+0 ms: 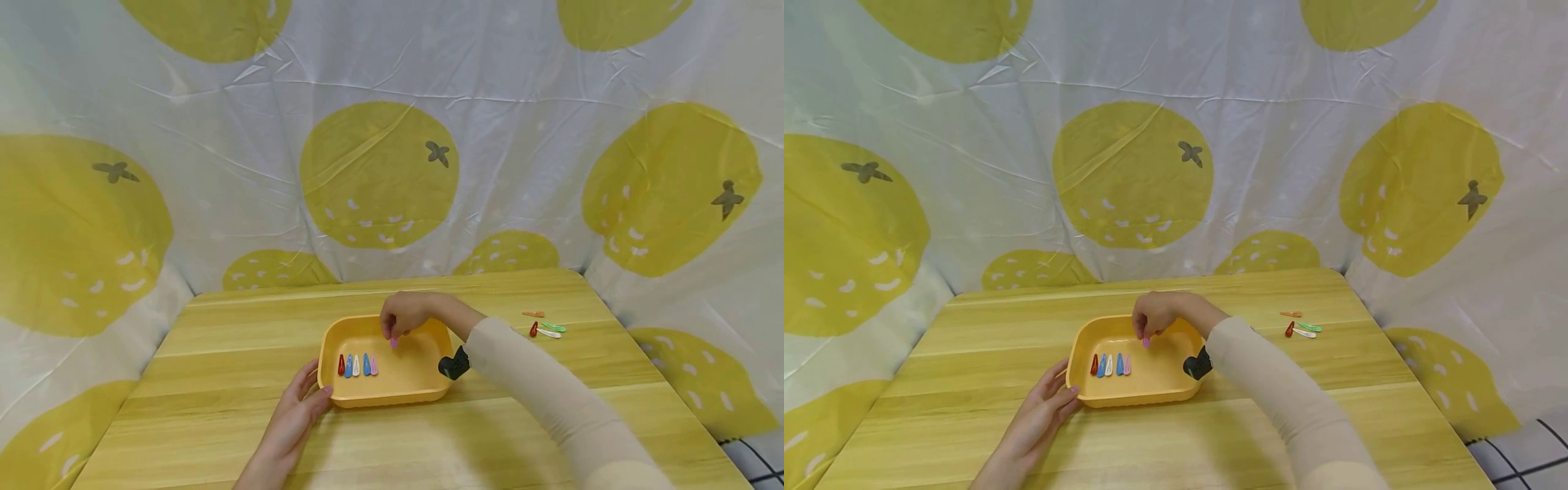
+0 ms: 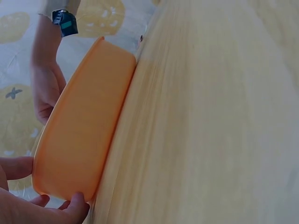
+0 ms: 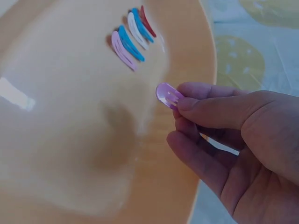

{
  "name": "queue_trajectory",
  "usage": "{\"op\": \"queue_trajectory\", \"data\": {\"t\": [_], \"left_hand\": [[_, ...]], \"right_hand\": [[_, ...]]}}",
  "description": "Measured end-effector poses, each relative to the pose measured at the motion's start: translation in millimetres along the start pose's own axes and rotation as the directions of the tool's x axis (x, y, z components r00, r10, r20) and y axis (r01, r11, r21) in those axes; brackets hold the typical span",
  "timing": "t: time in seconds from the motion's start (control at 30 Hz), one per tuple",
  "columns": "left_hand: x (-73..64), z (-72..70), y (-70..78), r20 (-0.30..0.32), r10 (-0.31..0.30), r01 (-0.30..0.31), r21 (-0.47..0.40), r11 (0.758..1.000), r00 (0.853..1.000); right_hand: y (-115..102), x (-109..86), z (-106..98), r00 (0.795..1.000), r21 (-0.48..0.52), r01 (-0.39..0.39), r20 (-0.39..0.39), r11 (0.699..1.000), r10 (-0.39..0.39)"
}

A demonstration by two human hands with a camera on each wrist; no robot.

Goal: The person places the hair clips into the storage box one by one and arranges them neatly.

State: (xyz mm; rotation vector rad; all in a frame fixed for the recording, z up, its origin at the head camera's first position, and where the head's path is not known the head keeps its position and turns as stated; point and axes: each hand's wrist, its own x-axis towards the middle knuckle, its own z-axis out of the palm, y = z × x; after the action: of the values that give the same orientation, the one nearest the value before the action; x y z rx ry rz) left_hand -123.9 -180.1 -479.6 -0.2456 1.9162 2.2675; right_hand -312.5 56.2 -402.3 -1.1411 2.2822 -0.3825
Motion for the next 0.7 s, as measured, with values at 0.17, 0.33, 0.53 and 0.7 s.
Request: {"op": "queue_trajectory", "data": {"t": [0.17, 0.33, 0.53, 0.7], "left_hand": [[-0.8, 0.9, -0.2, 0.0, 0.002, -0.002, 0.006, 1.0, 1.0], [-1.3, 0.8, -0.7, 0.002, 0.001, -0.001, 0.013, 1.0, 1.0], [-1.8, 0.8, 0.2, -0.004, 0.009, -0.009, 0.012, 1.0, 1.0], [-2.0, 0.8, 0.6, -0.004, 0.013, -0.013, 0.018, 1.0, 1.0]], "right_hand": [[-7, 13.8, 12, 0.999, -0.013, 0.033, 0.016, 0.999, -0.033], [-12, 22.9, 21, 0.997, -0.052, 0.058, 0.055, 0.997, -0.055], [-17, 29.0, 27, 0.994, -0.085, 0.069, 0.089, 0.994, -0.061], [-15, 34.2, 31, 0.991, -0.111, 0.083, 0.117, 0.99, -0.07]]}}
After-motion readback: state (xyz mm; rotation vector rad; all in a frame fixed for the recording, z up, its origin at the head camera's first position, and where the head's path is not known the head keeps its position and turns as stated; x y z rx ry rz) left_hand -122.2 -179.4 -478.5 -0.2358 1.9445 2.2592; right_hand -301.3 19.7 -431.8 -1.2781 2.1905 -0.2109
